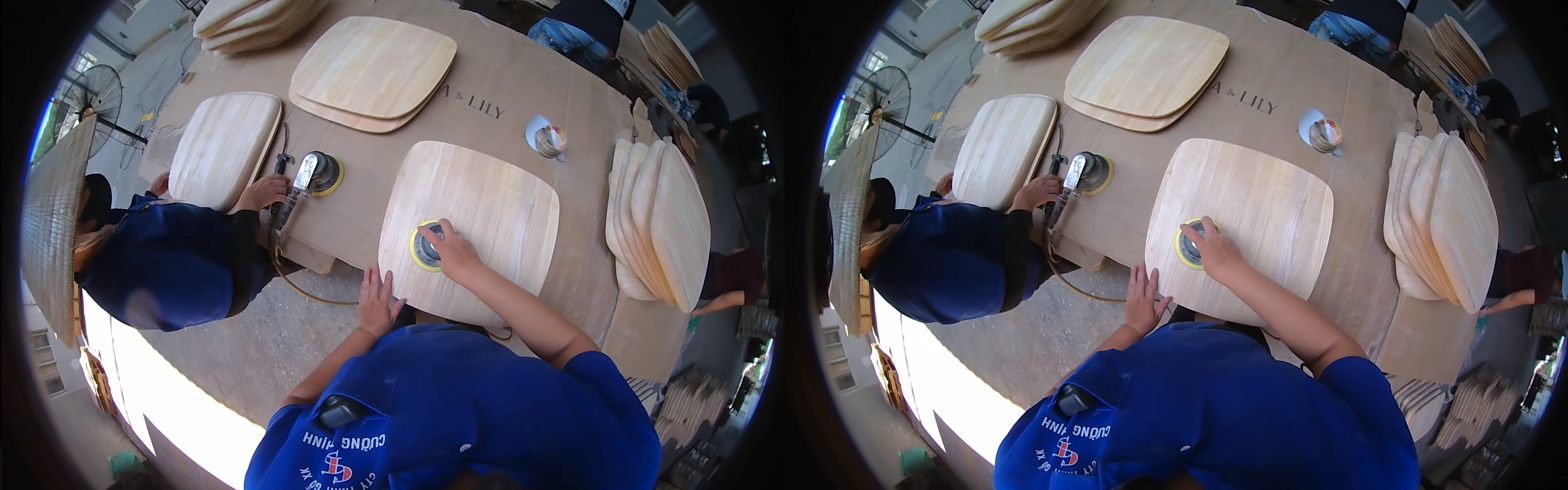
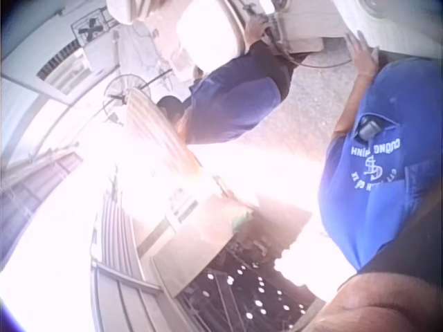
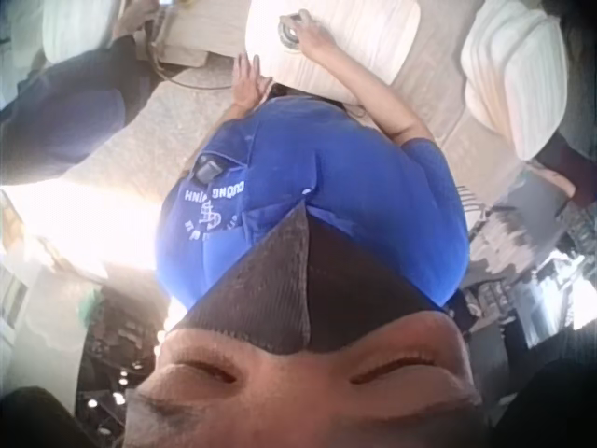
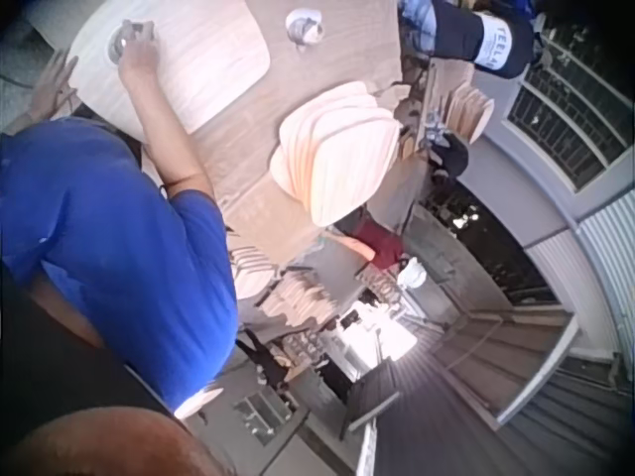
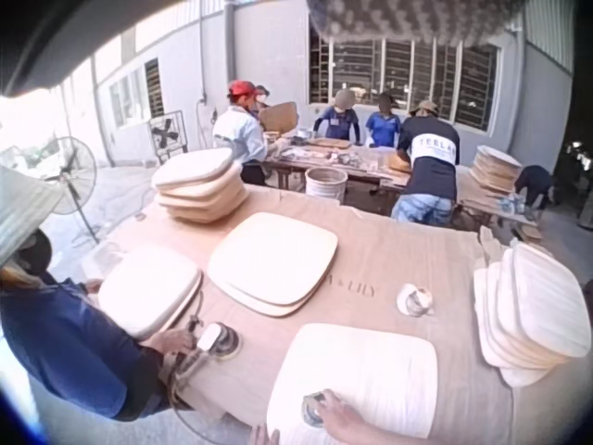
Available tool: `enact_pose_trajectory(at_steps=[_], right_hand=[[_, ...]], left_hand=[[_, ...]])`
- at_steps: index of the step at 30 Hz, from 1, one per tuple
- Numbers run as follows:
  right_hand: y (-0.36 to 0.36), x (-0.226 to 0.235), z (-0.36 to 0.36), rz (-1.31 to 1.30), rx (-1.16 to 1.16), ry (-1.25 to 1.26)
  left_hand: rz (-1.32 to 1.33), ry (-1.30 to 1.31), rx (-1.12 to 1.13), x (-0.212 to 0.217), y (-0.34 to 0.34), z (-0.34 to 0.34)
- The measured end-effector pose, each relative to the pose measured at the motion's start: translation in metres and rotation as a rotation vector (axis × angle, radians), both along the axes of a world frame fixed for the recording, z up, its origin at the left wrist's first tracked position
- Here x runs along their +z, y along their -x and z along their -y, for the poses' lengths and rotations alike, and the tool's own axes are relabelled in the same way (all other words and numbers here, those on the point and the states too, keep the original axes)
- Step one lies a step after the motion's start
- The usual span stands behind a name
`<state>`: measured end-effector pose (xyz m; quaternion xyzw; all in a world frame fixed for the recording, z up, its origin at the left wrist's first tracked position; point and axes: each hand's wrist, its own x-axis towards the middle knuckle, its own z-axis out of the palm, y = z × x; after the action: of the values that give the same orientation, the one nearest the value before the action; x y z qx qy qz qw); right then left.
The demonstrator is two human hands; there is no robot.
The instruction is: The person uses an orbital sander to smooth the surface of light-colored wooden plates. They pick up a plate from a stack, sand it, and place it on a separate stack, repeating this process.
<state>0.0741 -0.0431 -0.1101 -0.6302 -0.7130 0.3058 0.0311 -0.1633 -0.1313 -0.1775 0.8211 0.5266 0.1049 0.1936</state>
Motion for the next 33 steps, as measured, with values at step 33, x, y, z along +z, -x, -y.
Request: enact_pose_trajectory(at_steps=[33], right_hand=[[0.022,-0.009,-0.048,0.112,-0.172,-0.065]], left_hand=[[0.290,0.565,0.250,-0.019,-0.013,-0.033]])
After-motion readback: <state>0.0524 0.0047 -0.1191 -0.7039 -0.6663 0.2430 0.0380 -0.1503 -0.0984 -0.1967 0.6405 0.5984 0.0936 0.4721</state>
